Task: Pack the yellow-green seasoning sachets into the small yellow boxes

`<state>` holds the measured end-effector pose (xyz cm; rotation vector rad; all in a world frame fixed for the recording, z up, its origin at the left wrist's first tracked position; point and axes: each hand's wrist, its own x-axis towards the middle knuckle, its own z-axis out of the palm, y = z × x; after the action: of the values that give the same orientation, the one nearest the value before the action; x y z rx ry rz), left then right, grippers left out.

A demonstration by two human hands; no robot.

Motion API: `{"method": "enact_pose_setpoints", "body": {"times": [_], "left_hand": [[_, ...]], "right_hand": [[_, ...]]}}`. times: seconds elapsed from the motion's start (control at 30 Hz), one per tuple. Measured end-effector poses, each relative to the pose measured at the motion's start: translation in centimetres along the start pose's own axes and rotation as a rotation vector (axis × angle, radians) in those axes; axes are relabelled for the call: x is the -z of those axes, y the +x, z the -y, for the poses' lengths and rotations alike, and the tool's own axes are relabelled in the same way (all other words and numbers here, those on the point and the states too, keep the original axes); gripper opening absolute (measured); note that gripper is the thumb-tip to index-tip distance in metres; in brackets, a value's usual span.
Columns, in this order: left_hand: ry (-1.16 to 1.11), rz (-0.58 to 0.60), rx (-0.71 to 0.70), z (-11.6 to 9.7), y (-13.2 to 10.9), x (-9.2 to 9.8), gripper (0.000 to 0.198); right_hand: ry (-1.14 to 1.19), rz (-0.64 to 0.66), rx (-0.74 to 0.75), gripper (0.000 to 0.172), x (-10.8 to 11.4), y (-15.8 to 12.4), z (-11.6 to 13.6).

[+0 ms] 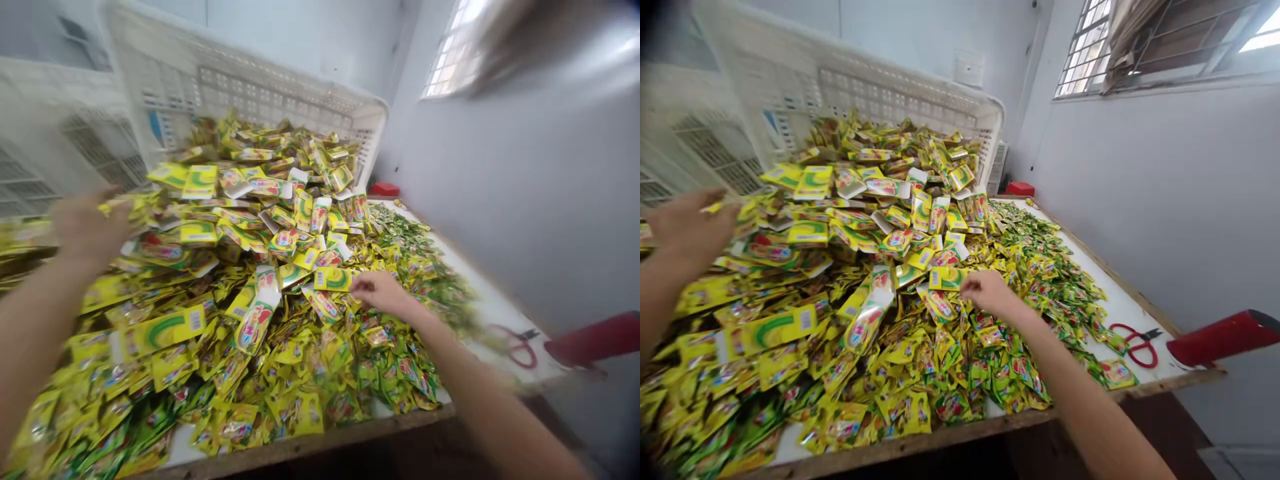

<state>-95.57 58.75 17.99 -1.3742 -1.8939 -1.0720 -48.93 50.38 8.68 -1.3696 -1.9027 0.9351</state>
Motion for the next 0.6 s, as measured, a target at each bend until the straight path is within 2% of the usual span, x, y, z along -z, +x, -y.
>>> {"method": "enact_pose_setpoints", "body": {"times": [0.07, 0.17, 0.23, 0.3, 0.33, 0.37, 0.4, 0.47, 0.6], "left_hand": [[-0.061, -0.023, 0.010, -0.5, -4.5, 2.4, 0.051], [-0.185, 0.009, 0.007, -2.2, -15.5, 6.1, 0.035], [-0.464, 0.262, 0.035, -3.7, -23.9, 7.9, 0.027], [-0.620, 0.491, -0.026, -5.4, -31.2, 8.6, 0.021], [-0.677, 0.577, -0.050, -6.2, -34.2, 8.6, 0.017], [-0.719, 0.643, -0.072, -6.9, -36.6, 8.4, 0.014], [-0.751, 0.694, -0.091, -7.6, -38.4, 8.1, 0.014], [-0.791, 0.763, -0.134, -8.7, -40.6, 7.2, 0.017], [-0.767, 0.824, -0.206, -9.8, -41.5, 5.9, 0.028]], "right_hand": [[-0.013, 0.101, 0.073, 0.013, -3.5, -3.4, -0.1], [-0.037, 0.171, 0.121, 0.013, -8.4, -7.1, -0.9], [-0.083, 0.088, 0.120, 0.031, -11.2, -8.2, -1.9], [-0.068, -0.054, 0.095, 0.046, -13.2, -8.4, -3.2], [-0.030, -0.123, 0.075, 0.041, -13.9, -8.3, -3.9], [0.021, -0.178, 0.051, 0.029, -14.2, -8.2, -4.7], [0.081, -0.215, 0.026, 0.017, -14.3, -8.0, -5.4], [0.180, -0.271, -0.021, 0.024, -14.1, -8.0, -6.5], [0.407, -0.310, -0.107, 0.029, -13.3, -9.3, -7.5]]}}
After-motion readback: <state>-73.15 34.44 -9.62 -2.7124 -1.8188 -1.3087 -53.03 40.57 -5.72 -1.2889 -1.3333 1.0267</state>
